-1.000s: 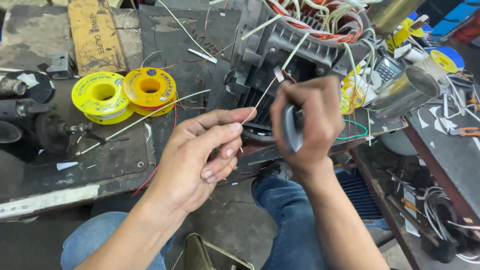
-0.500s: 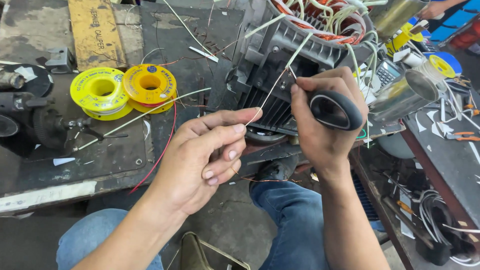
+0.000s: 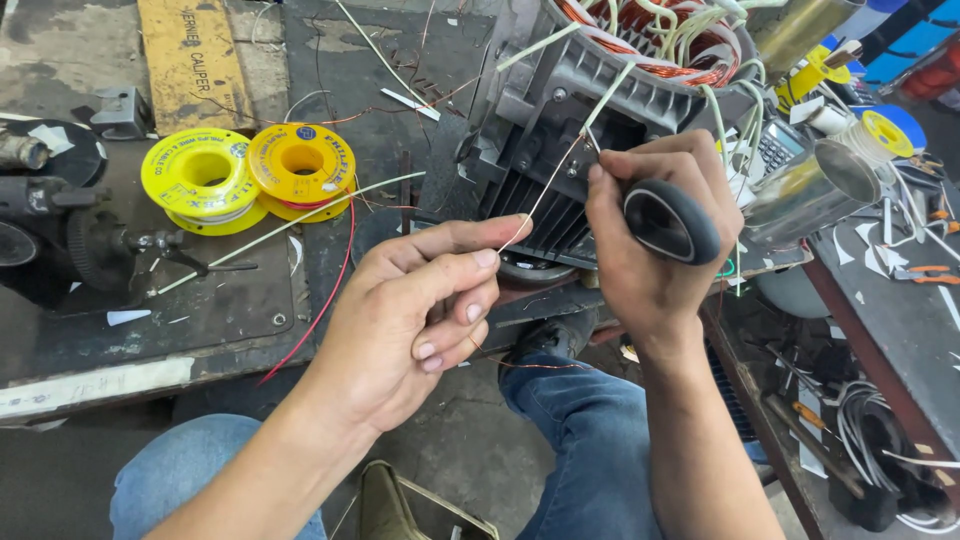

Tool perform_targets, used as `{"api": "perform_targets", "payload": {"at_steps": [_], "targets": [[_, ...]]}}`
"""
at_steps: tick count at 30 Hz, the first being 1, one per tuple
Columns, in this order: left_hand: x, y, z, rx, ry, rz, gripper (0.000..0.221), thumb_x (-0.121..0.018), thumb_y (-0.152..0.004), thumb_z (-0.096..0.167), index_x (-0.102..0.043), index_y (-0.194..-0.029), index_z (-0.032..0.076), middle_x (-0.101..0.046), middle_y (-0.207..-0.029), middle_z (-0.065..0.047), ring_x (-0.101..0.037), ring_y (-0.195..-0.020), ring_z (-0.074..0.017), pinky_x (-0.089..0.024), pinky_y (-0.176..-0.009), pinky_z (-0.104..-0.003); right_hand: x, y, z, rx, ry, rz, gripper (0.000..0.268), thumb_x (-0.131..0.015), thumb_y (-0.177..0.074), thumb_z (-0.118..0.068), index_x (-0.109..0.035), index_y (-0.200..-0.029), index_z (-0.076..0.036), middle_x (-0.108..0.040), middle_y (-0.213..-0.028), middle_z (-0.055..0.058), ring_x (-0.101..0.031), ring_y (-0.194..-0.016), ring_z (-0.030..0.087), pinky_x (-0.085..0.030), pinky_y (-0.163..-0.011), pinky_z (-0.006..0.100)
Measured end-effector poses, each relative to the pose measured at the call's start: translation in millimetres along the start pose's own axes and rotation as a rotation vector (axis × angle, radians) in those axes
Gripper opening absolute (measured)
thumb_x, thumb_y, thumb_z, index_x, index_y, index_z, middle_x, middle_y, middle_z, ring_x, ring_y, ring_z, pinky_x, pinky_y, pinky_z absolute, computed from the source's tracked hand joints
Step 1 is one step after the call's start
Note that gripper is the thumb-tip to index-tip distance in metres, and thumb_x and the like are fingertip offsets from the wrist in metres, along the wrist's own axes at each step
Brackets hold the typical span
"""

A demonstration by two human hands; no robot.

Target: Repairing an electric motor by stripping wire insulation and connecting wires to the stator.

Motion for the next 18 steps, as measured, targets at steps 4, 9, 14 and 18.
{"api": "perform_targets", "payload": {"at_steps": [4, 9, 14, 18], "targets": [[0, 0, 0, -0.005, -0.003, -0.009, 0.037, -0.062, -0.098, -0.001, -0.075, -0.131, -0.006, -0.048, -0.062, -0.006, -0.027, -0.038, -0.0026, -0.019, -0.037, -0.020, 2, 1, 1, -0.003, -0.036, 0.017, 0.013, -0.079, -0.105, 0.011, -0.069, -0.102, 0.003, -0.066, -0.102, 0.019, -0.066, -0.092, 0.029, -0.053, -0.086, 0.040], [1, 0, -1, -0.013, -0.010, -0.022, 0.037, -0.063, -0.098, -0.001, -0.075, -0.133, -0.005, -0.050, -0.062, -0.005, -0.027, -0.039, -0.0026, -0.021, -0.038, -0.020, 1, 0, -2, 0.032, 0.001, 0.011, 0.014, -0.079, -0.104, 0.014, -0.070, -0.102, 0.004, -0.067, -0.102, 0.021, -0.067, -0.091, 0.030, -0.053, -0.086, 0.041], [0, 1, 0, -0.005, -0.015, 0.007, 0.037, -0.062, -0.098, -0.002, -0.075, -0.133, -0.007, -0.050, -0.063, -0.006, -0.028, -0.038, -0.0029, -0.020, -0.036, -0.019, 1, -1, -2, -0.008, -0.033, -0.030, 0.012, -0.080, -0.105, 0.010, -0.071, -0.102, 0.002, -0.067, -0.101, 0.018, -0.066, -0.088, 0.027, -0.052, -0.086, 0.039], [1, 1, -2, 0.008, -0.035, -0.001, 0.038, -0.062, -0.098, -0.001, -0.075, -0.133, -0.007, -0.050, -0.063, -0.006, -0.028, -0.038, -0.0030, -0.020, -0.037, -0.020, 12, -3, -6, 0.010, -0.075, -0.121, 0.010, -0.079, -0.104, 0.010, -0.072, -0.102, 0.005, -0.067, -0.101, 0.019, -0.066, -0.088, 0.027, -0.051, -0.085, 0.038]]}}
Point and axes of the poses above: each hand's wrist, its own y-axis away from the middle knuckle, its own x-axis out of the back of the hand, z = x × y, the point moved 4 cm from there along -y, towards the middle knuckle
